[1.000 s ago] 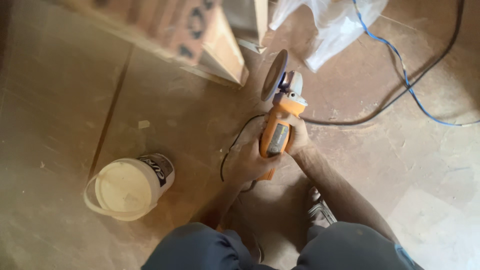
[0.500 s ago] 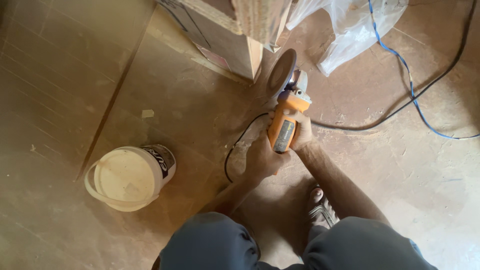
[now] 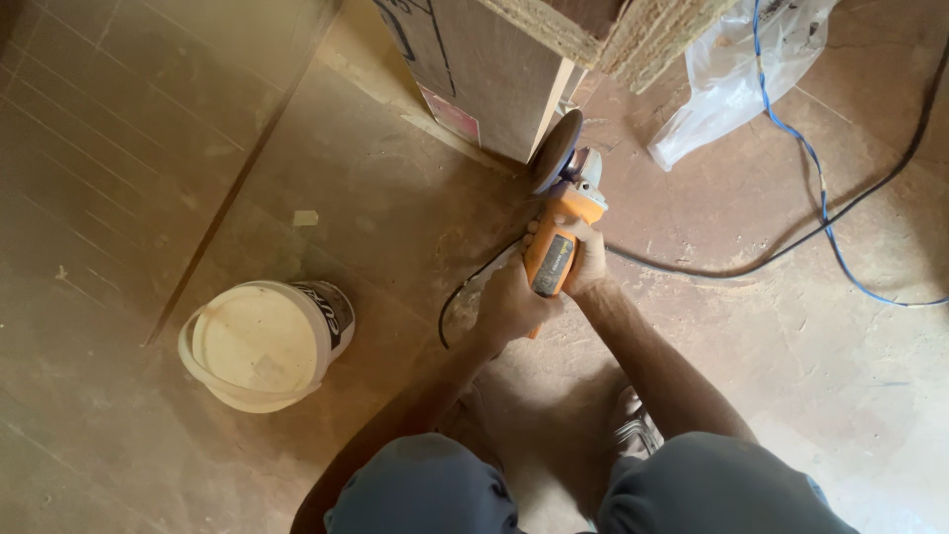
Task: The person uses an electric angle grinder with a sanding disc to smooth the edges and surfaces of a wooden frame structure. They hold the frame with one hand while operating the tool with the other, moving along the edges and corners to remove roughness.
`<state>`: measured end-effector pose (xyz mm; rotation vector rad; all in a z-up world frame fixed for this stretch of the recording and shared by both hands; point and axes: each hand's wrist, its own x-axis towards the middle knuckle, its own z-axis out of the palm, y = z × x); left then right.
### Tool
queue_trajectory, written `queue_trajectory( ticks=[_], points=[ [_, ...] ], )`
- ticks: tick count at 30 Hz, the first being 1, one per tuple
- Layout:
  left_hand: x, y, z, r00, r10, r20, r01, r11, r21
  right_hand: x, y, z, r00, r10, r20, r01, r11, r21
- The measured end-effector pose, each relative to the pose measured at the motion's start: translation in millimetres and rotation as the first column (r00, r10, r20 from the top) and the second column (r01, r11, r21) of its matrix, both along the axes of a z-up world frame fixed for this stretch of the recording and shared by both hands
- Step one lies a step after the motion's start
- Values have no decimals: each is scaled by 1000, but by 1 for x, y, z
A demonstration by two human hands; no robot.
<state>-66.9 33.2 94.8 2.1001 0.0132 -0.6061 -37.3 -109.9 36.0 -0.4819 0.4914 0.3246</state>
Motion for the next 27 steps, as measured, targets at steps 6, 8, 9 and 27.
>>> queue_trajectory(
  ticks=[6, 8, 9, 27],
  points=[
    [12, 11, 5, 998, -35, 53, 35, 999, -3, 7, 7, 3, 999, -3, -52, 2, 1000, -22],
    [13, 13, 10, 998, -31, 47, 34, 997, -62, 8, 7, 4, 998, 10, -63, -12, 999, -32],
    [14, 16, 13, 999, -22, 39, 27, 992, -121, 9, 7, 4, 998, 13, -68, -15, 999, -36],
    [25, 22, 17, 998, -50, -46, 39, 974, -223, 16, 2, -36, 992, 12, -129, -4, 998, 66]
  ],
)
